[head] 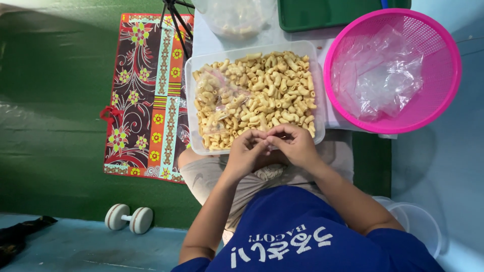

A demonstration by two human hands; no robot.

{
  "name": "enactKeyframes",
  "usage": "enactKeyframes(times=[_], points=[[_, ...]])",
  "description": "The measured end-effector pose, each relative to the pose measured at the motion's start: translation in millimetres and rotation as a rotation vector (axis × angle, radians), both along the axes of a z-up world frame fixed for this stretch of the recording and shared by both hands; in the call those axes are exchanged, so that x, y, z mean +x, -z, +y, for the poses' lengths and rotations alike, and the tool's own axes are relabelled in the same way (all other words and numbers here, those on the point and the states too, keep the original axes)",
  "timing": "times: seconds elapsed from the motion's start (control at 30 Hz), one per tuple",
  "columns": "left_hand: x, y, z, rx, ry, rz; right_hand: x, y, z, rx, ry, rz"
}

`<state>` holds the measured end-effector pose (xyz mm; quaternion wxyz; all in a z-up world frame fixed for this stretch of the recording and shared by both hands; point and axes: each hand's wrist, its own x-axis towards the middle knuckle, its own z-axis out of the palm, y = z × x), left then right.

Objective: Manually filling small plastic bags with macaroni-shaped crackers from a large plastic container.

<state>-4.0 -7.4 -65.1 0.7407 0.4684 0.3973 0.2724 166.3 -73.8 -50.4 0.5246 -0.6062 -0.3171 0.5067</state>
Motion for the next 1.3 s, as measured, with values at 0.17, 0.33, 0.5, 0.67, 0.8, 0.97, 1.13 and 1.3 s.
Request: enactKeyframes(times=[0.17, 0.33, 0.5, 0.67, 0.8, 0.97, 1.13, 1.3], points=[[1, -13, 1, 0.093, 0.024, 0.107, -4, -17, 2, -0.051, -0.01, 0.037], [2, -22, 0, 0.281, 0.123, 0.287, 0, -18, 5, -0.035, -0.05, 0.013], [4, -40, 2, 0.246, 0.182, 0.233, 7, -6, 1, -0.032, -0.063, -0.012], [4, -40, 0, 0.12, 0.184, 0.082, 3, -6, 2, 0.001, -0.073, 0.029], [5, -41, 0, 0.131, 0.141, 0.065, 0, -3, 2, 0.03, -0.047, 0.023], [6, -20, -2, 0.306, 0.079, 0.16, -2, -10, 5, 0.067, -0.018, 0.044], [5, -13, -5, 0.311, 0.03, 0.217, -4, -4, 6, 0.046, 0.014, 0.039], [4, -20, 2, 0.3, 0.075, 0.237, -6, -3, 6, 0.029, 0.002, 0.048]])
